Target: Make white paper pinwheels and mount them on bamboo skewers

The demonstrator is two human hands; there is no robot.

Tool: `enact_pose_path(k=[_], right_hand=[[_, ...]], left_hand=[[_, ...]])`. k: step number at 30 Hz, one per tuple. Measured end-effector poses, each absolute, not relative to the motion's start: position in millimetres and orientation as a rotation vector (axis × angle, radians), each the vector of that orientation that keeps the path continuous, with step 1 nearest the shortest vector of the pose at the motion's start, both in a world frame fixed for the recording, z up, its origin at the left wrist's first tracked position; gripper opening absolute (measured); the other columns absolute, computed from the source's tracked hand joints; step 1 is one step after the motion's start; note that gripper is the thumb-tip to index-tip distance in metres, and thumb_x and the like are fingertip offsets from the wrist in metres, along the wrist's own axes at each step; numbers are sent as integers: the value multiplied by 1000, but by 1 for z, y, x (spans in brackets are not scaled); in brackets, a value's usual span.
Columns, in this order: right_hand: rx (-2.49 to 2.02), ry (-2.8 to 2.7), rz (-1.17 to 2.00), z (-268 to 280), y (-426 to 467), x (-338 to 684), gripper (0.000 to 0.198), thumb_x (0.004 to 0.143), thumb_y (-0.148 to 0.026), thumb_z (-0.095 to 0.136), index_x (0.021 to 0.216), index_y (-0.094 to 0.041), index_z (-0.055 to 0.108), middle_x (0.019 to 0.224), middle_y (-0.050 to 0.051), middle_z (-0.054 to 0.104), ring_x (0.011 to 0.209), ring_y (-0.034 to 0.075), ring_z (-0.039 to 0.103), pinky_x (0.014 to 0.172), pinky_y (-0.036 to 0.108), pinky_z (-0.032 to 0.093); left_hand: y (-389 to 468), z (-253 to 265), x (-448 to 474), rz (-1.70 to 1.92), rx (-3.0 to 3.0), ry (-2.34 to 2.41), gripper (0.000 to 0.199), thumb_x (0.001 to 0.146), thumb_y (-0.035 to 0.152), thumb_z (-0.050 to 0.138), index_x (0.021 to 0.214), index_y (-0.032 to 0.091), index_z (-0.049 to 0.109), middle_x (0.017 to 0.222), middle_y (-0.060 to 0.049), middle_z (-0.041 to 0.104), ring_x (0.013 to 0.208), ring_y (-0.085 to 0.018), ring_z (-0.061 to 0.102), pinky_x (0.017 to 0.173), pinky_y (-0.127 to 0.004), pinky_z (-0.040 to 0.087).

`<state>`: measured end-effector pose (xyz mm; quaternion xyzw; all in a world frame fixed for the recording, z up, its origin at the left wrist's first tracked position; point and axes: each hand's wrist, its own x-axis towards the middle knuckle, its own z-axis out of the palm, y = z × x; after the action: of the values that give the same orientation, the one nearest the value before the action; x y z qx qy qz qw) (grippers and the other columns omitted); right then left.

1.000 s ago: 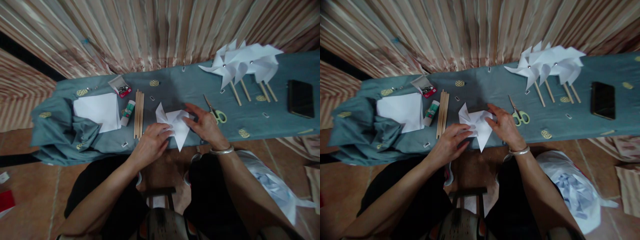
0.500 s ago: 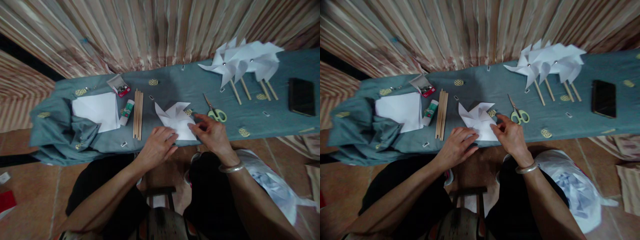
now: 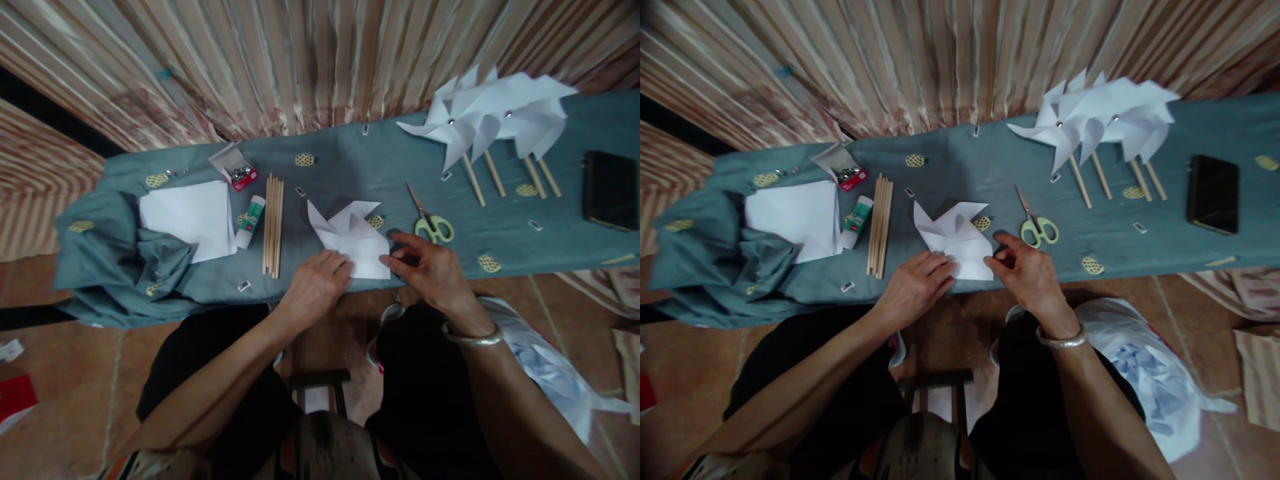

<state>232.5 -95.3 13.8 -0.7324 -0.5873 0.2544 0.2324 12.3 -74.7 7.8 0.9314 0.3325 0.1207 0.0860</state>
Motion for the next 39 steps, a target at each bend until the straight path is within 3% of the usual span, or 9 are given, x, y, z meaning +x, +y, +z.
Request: enact_pose_path(k=[12, 16, 18, 21, 28, 35, 39], right_hand=[[-1941, -1638, 618, 16, -96, 238, 38, 79, -35, 70, 114, -22, 68, 87, 4, 75, 73, 21, 70, 73, 38, 57], [-1759, -1702, 526, 19, -95, 237, 34, 80, -34, 68, 113, -26, 69, 120, 8, 68, 106, 28, 66, 88, 45, 55], [-1636, -1752, 569, 20, -95, 236, 29, 83, -30, 65, 111, -29, 69, 137, 6, 57, 125, 28, 55, 101, 48, 48], [-1555, -1844, 693, 19, -95, 235, 25, 85, -24, 60, 106, -31, 71, 148, 0, 46, 136, 26, 45, 112, 48, 38], [-1592, -1934, 605, 6, -92, 238, 23, 82, -18, 57, 89, -29, 74, 142, 0, 53, 139, 28, 41, 115, 53, 32], [-1498, -1737, 840, 17, -92, 231, 21, 82, -29, 68, 102, -31, 73, 147, 1, 48, 139, 28, 41, 116, 53, 32], [-1454, -1692, 908, 17, -90, 227, 13, 82, -36, 69, 93, -32, 74, 145, 0, 50, 138, 28, 42, 111, 54, 39]], left_hand=[[-73, 8, 7, 402, 2776, 982, 15, 94, 17, 50, 96, 13, 63, 94, -8, 68, 85, -19, 63, 71, -30, 54], [-73, 7, 6, 425, 2705, 1022, 14, 93, 17, 50, 95, 13, 64, 93, -8, 69, 85, -19, 64, 74, -30, 55], [-73, 7, 6, 434, 2683, 1023, 15, 93, 17, 50, 95, 13, 64, 93, -8, 70, 85, -19, 65, 75, -30, 55], [-73, 7, 5, 440, 2664, 1022, 16, 94, 17, 49, 94, 13, 64, 92, -8, 70, 84, -19, 65, 75, -31, 56], [-73, 6, 3, 454, 2613, 1040, 16, 94, 17, 48, 91, 14, 64, 91, -7, 69, 84, -18, 66, 77, -30, 55], [-74, 5, 3, 466, 2553, 1048, 16, 94, 17, 49, 93, 14, 64, 92, -7, 69, 85, -18, 66, 78, -31, 55], [-75, 9, 3, 417, 2567, 1044, 16, 94, 17, 48, 93, 14, 64, 92, -8, 69, 86, -18, 65, 77, -31, 54]])
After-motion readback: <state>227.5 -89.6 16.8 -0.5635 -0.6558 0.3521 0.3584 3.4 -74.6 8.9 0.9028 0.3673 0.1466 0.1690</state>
